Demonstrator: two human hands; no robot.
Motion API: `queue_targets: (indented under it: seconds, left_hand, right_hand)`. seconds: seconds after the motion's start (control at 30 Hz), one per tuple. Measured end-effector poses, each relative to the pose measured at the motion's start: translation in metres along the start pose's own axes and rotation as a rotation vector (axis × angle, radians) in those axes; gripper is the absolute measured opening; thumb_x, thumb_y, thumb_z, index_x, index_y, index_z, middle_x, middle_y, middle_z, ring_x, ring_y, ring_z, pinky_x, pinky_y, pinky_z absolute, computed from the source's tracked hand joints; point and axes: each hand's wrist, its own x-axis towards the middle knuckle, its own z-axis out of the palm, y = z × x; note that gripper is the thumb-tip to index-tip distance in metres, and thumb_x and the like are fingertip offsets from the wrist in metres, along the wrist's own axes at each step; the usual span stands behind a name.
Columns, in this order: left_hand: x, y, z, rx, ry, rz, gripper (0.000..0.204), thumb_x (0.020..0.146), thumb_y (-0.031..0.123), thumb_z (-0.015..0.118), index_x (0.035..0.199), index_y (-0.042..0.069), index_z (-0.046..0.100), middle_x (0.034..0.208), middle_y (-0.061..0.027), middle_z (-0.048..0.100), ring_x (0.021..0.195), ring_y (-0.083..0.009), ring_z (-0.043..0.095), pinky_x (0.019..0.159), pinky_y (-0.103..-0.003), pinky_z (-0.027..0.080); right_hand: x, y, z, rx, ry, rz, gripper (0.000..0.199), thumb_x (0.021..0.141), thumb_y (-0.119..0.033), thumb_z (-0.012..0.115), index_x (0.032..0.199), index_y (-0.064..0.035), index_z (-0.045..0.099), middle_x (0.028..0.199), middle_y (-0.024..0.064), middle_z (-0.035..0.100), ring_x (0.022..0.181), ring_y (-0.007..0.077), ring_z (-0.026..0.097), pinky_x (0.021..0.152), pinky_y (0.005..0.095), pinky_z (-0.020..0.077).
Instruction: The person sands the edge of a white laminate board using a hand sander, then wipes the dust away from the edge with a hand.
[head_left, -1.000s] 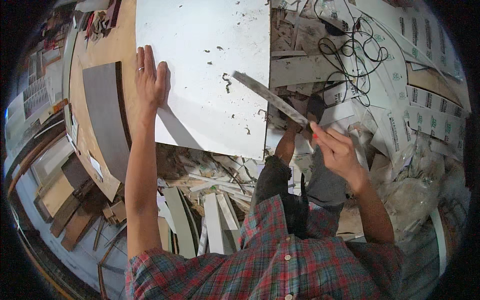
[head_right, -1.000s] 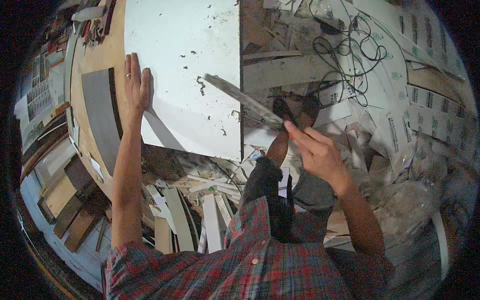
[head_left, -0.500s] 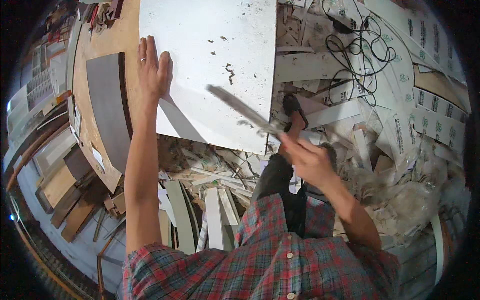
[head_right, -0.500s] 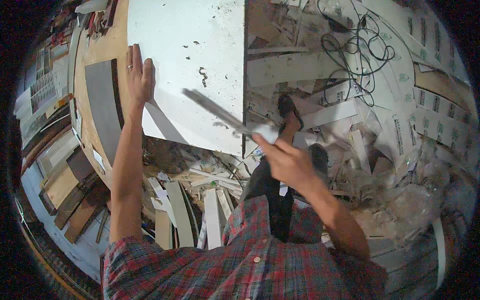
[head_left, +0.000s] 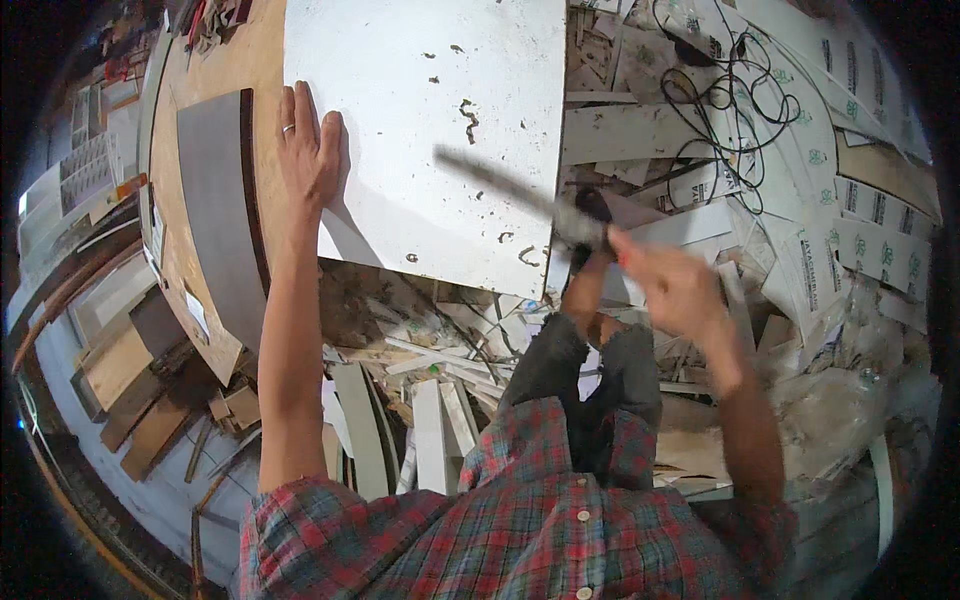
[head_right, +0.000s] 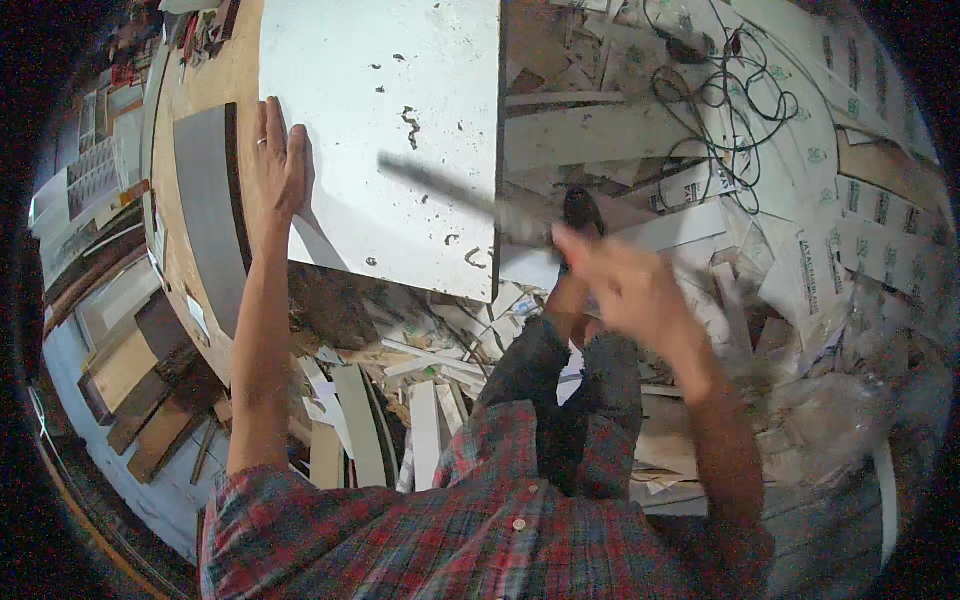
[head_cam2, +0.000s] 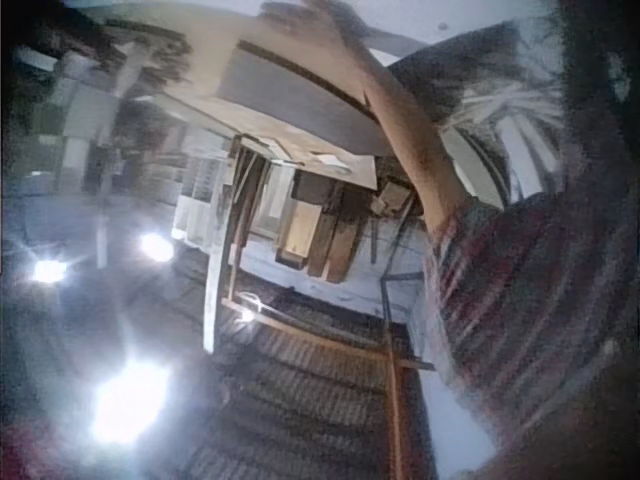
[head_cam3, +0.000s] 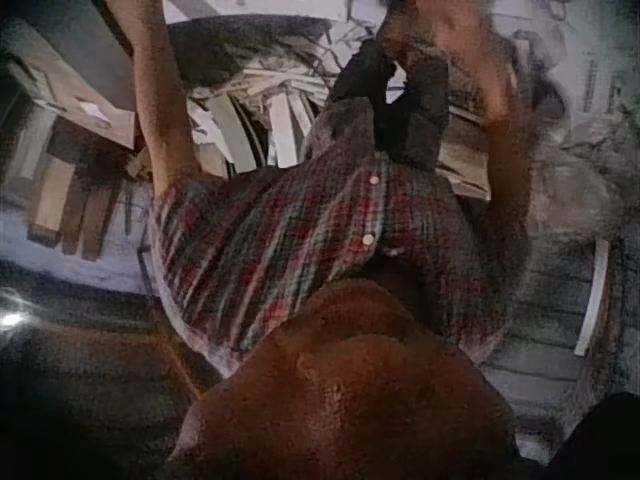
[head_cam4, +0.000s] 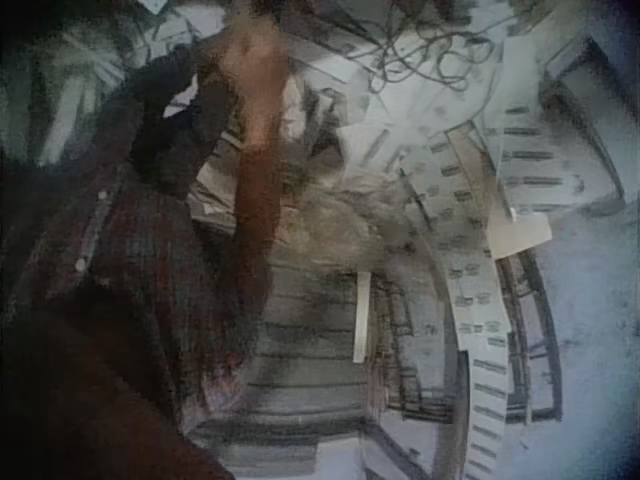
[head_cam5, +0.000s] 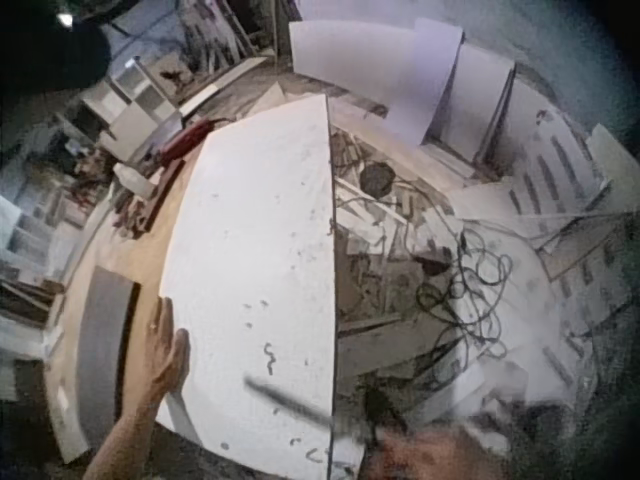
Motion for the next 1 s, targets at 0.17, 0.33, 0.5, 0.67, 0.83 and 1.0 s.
queue_targets:
  seconds: [0.17, 0.33, 0.5, 0.67, 0.83, 1.0]
  left_hand:
    - [0.004, -0.015, 0.007, 0.095, 0.072, 0.254, 0.073, 0.102, 0.048, 0.043, 0.155, -0.002, 0.034, 0.160, -0.0282, 0.030, 0.150, -0.0425, 0.024, 0.122, -0.046, 0.023]
    - [0.003, -0.037, 0.018, 0.017, 0.081, 0.264, 0.071, 0.102, 0.050, 0.045, 0.156, 0.004, 0.036, 0.158, -0.0271, 0.036, 0.150, -0.0403, 0.025, 0.121, -0.047, 0.026]
    - [0.010, -0.052, 0.032, 0.086, 0.142, 0.296, 0.072, 0.102, 0.053, 0.044, 0.157, 0.008, 0.036, 0.159, -0.0235, 0.036, 0.150, -0.0391, 0.026, 0.122, -0.047, 0.024]
    - [0.015, -0.062, 0.036, 0.137, 0.143, 0.257, 0.075, 0.101, 0.055, 0.042, 0.158, 0.007, 0.034, 0.160, -0.0217, 0.034, 0.151, -0.0384, 0.025, 0.122, -0.046, 0.023]
    - [0.014, -0.062, 0.034, 0.667, 0.136, 0.425, 0.077, 0.100, 0.059, 0.041, 0.158, 0.008, 0.034, 0.161, -0.0209, 0.033, 0.151, -0.0386, 0.025, 0.121, -0.046, 0.023]
    - [0.016, -0.051, 0.035, 0.053, 0.142, 0.185, 0.079, 0.099, 0.062, 0.040, 0.158, 0.009, 0.034, 0.162, -0.0204, 0.033, 0.151, -0.0396, 0.025, 0.121, -0.047, 0.022]
  right_hand:
    - [0.160, 0.012, -0.088, -0.062, 0.330, 0.009, 0.035, 0.103, -0.018, 0.056, 0.135, -0.0078, 0.065, 0.111, 0.0107, 0.076, 0.097, 0.0138, 0.069, 0.089, 0.0296, 0.0531]
    - [0.124, -0.009, -0.064, 0.040, 0.214, 0.054, 0.037, 0.103, -0.021, 0.058, 0.137, -0.0085, 0.063, 0.101, 0.0129, 0.075, 0.084, 0.0139, 0.066, 0.078, 0.0317, 0.0524]
    - [-0.025, -0.023, 0.034, 0.311, 0.139, 0.131, 0.040, 0.101, -0.016, 0.060, 0.141, -0.0130, 0.061, 0.101, 0.0133, 0.074, 0.076, 0.0137, 0.060, 0.072, 0.0292, 0.0497]
    - [-0.086, -0.023, 0.041, 0.325, 0.409, 0.364, 0.044, 0.098, -0.005, 0.060, 0.142, -0.0099, 0.059, 0.089, 0.0124, 0.069, 0.071, 0.0131, 0.054, 0.067, 0.0253, 0.0455]
    - [-0.082, -0.049, 0.048, 0.190, 0.283, 0.267, 0.046, 0.097, -0.003, 0.061, 0.142, -0.0090, 0.059, 0.084, 0.0123, 0.066, 0.069, 0.0142, 0.054, 0.065, 0.0273, 0.0455]
    - [-0.054, -0.057, 0.066, 0.217, 0.322, 0.091, 0.045, 0.096, -0.004, 0.061, 0.141, -0.0109, 0.061, 0.092, 0.0154, 0.071, 0.075, 0.0192, 0.064, 0.068, 0.0308, 0.0502]
